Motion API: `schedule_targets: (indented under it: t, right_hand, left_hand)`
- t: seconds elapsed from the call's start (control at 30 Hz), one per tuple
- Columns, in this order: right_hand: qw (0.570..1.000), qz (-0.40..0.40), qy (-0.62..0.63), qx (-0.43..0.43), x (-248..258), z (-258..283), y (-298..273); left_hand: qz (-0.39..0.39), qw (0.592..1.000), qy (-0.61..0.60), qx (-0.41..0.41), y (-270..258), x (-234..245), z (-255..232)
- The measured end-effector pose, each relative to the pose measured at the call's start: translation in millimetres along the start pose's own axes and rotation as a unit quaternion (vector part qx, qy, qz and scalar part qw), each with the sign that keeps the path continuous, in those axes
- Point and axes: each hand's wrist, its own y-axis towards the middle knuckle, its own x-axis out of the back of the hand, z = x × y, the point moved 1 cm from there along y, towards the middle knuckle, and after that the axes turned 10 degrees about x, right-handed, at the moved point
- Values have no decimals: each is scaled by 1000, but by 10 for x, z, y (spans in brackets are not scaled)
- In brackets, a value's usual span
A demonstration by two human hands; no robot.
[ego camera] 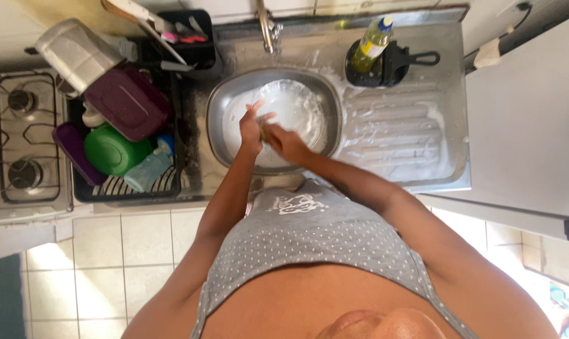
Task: The person washes kitchenware at a kitchen sink: they scrub a purple plastic container and its lid, rinse a metal cup, and wash a glass bowl with a sponge in soapy water, placing cleaned items in a dish rack beside the sink.
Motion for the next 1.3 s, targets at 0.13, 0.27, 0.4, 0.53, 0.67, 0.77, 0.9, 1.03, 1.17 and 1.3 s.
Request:
schedule_targets:
  t: [0.13,0.27,0.4,0.53,0.67,0.77,0.9,1.03,1.17,1.3]
  right_hand:
    - [994,14,-54,-95,1,-58,-204]
    - [997,54,-23,-52,-32,-179,-207]
    - [981,81,-161,-71,30,-392,-207]
    - [994,70,-56,-62,-72,-388,-333]
    - [986,89,-123,-65,21,-340,-160]
    - [989,67,-122,-54,-59,-164,-165]
    - [979,177,-96,-44,-154,170,-273]
    - [894,339,-292,12,218,281,-364]
    - [803,393,-434,107,696,145,35]
    - [781,355,-481,181,642,92,509]
  left_hand:
    - [-61,996,62,-2,8,-64,153]
    - [-58,996,47,-39,-6,-82,219]
    - [-127,991,37,16,19,-234,289]
    - [-85,987,55,-128,-2,-258,281]
    - [-72,983,73,-150,62,-229,241]
    - [-53,976,98,-186,78,-109,260]
    - [-27,991,83,-101,182,114,-148]
    - [7,984,176,-40,146,371,-518]
    - [73,948,305,54,151,432,-654]
    - [61,933,341,96,219,338,-612]
